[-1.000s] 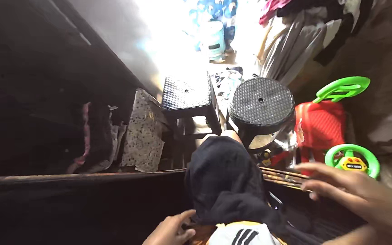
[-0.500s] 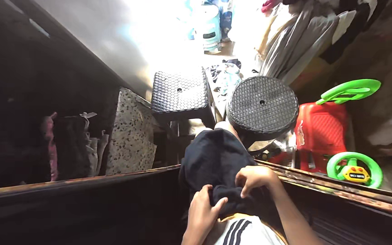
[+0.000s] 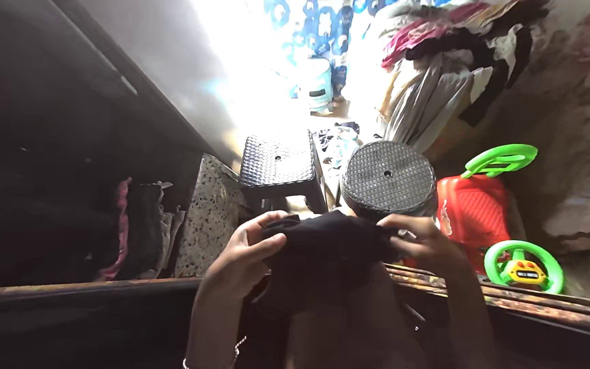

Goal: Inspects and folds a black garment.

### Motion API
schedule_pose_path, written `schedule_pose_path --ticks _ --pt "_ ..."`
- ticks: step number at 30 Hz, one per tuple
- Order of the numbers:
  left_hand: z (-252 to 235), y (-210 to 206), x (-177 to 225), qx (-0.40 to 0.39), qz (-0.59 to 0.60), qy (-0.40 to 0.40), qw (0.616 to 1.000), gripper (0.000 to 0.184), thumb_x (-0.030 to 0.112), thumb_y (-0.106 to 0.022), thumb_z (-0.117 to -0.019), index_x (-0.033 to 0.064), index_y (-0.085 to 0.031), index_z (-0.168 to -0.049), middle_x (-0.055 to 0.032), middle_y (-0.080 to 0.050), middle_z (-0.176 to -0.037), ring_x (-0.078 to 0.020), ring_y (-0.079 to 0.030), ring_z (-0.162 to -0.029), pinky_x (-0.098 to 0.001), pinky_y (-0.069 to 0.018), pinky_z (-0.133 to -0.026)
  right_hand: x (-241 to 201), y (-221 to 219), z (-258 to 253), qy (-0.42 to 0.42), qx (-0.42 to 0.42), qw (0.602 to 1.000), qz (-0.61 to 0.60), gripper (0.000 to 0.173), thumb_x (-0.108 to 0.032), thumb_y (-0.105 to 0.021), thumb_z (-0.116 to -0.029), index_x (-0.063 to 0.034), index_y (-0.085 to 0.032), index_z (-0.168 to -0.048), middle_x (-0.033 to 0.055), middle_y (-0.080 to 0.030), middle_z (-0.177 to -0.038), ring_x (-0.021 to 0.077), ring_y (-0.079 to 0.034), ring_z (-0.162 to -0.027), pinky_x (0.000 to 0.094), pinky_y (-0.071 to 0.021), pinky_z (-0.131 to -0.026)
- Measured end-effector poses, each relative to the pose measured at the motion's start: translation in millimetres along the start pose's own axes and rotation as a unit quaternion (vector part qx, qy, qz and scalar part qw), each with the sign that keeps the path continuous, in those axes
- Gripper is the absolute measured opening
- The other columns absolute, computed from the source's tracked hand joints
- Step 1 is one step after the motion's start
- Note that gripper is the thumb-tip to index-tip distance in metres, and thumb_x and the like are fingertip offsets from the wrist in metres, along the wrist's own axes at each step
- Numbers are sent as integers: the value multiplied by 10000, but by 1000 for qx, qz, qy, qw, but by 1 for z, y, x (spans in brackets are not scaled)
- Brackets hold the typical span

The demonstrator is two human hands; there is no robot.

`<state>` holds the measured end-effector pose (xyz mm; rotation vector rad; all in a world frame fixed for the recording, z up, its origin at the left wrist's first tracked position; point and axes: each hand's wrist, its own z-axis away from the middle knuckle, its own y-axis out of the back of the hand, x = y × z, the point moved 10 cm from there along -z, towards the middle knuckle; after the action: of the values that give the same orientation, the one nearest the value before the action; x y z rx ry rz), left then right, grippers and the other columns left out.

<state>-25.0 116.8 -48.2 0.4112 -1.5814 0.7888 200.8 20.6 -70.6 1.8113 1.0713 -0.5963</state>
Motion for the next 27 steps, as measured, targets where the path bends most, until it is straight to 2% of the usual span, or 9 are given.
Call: schedule_pose_path --ticks 4,8,11,15,18,20,23,25,27 --pt "0 -10 5 -79 -19 76 994 272 226 -752 -883 142 -770 -1141 -24 -770 -1006 -76 -733 -875 -256 -623 -782 -63 52 -17 83 125 980 129 209 -176 -599 -1002 -52 -766 -992 30 -754 -1015 57 -704 -972 250 -575 -901" --pt "18 -11 72 -17 -139 -115 983 85 279 -780 -857 250 -780 -936 104 -731 -865 37 -670 -775 -148 -568 -700 -117 87 -27 153 134 977 70 143 -131 -610 -987 -80 -743 -999 -63 -732 -970 -37 -670 -904 159 -565 -845" --pt "49 -38 128 -32 -221 -261 939 89 311 -691 -952 286 -714 -1034 146 -692 -967 34 -650 -889 -157 -555 -798 -162 107 -33 228 140 963 16 116 -205 -632 -1001 -161 -729 -1047 -139 -719 -992 -58 -656 -888 132 -561 -790" --pt "58 -57 149 -129 -196 -222 946 181 278 -654 -981 266 -664 -1162 127 -696 -977 58 -654 -843 -128 -559 -727 -197 122 -59 272 119 954 -52 278 -219 -616 -1009 -170 -584 -1280 -218 -677 -1047 -114 -628 -857 76 -541 -732" --pt "39 -50 149 -157 -55 -192 967 318 98 -695 -885 272 -703 -1151 84 -725 -1030 -3 -695 -900 -193 -600 -755 -193 114 -87 268 13 961 -63 265 -180 -545 -1033 -115 -583 -1287 -176 -625 -1264 -105 -579 -1104 122 -508 -928" --pt "25 -40 151 -97 -31 -187 977 270 19 -648 -869 268 -718 -945 73 -727 -913 -10 -692 -819 -204 -598 -705 -178 107 -101 223 -45 968 -107 271 -110 -499 -1036 -101 -637 -1269 -145 -647 -1275 -91 -575 -1145 140 -489 -980" --pt "22 -23 161 51 -85 -238 966 266 3 -623 -831 229 -762 -850 76 -732 -848 5 -671 -754 -178 -572 -655 -176 95 -92 121 -76 968 -208 281 -118 -469 -1049 -177 -690 -1212 -147 -708 -1159 -70 -643 -1012 140 -551 -861" --pt "36 -28 178 83 -165 -342 921 172 71 -698 -848 207 -789 -902 90 -726 -915 -7 -664 -832 -165 -558 -715 -191 83 -77 88 -73 952 -285 254 -118 -504 -1036 -114 -737 -1137 -61 -740 -990 -26 -678 -816 149 -587 -675" --pt "52 -48 191 104 -258 -419 864 88 143 -759 -878 227 -781 -889 134 -650 -918 0 -600 -824 -146 -512 -707 -207 65 -72 80 -102 932 -338 255 -104 -502 -1036 -48 -721 -1153 8 -738 -950 39 -706 -770 215 -626 -638"
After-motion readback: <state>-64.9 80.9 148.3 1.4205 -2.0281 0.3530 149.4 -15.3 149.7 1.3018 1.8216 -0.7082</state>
